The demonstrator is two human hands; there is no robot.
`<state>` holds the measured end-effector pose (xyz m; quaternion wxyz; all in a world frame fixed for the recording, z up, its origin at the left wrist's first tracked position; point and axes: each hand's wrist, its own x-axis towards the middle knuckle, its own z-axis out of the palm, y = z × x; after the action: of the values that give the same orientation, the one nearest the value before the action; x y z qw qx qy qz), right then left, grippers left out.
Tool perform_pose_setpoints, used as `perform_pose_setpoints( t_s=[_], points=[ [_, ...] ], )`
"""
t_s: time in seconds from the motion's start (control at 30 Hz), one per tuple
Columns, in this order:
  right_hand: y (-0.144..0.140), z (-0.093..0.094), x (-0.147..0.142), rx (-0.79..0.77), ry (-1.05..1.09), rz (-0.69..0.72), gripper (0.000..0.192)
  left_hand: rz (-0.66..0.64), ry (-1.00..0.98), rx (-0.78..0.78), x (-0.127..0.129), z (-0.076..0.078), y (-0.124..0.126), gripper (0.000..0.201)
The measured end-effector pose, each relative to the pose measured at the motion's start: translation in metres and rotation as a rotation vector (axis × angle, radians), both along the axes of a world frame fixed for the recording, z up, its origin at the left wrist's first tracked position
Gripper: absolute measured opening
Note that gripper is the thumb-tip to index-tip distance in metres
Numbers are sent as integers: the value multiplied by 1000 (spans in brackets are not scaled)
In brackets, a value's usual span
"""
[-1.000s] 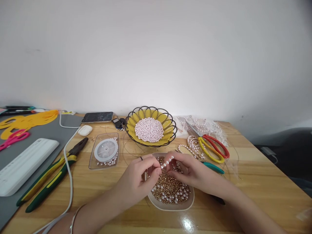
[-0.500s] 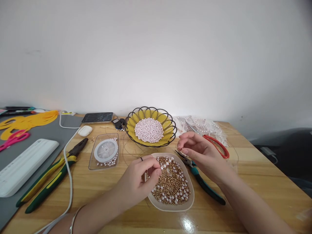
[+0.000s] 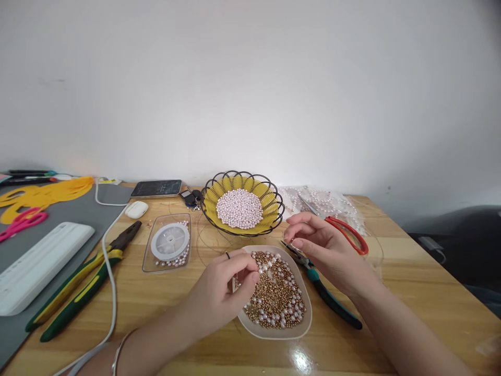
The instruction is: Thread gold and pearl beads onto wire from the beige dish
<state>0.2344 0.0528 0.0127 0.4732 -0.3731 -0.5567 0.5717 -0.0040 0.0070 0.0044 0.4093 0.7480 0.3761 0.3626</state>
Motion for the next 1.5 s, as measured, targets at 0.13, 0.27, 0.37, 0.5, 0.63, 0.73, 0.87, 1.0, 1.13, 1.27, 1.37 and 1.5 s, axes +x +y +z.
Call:
perform_pose_setpoints(
  t_s=[0.13,0.27,0.37,0.5,0.63,0.73,0.87,1.0,1.13,1.27,1.37,1.5],
  points=[
    [-1,1,-1,5,-13,9,29,-1,4,11,0,2,0,18],
    [-1,2,-2,15,-25,13,28,-1,-4,15,1,2,0,17],
    [-2,1,-1,8,-17,15,28,-4,-12,13,1,2,0,17],
    [-2,0,-1,8,-4,34,25,-8,-19,7,1,1,0,17],
    [-2,-1,0,15,-13,49,24,-6,-11,11,1,3,0,18],
    [-2,0,0,21,-28,51,25,1,-9,15,1,4,0,18],
    [-2,4,-1,43,-51,60,26,-3,-17,17,1,4,0,18],
    [-2,6,-1,64,-49,70,26,-4,-19,16,1,4,-1,18],
    [-1,5,3,89,-34,101,24,-5,-16,-8,0,3,-1,17],
    [-1,7,3,105,-69,99,23,1,-3,-9,-1,2,0,17],
    [-1,8,2,130,-111,97,24,1,-12,-11,0,2,1,18],
    [-2,5,0,144,-98,135,25,-7,-15,3,1,3,1,18]
  ],
)
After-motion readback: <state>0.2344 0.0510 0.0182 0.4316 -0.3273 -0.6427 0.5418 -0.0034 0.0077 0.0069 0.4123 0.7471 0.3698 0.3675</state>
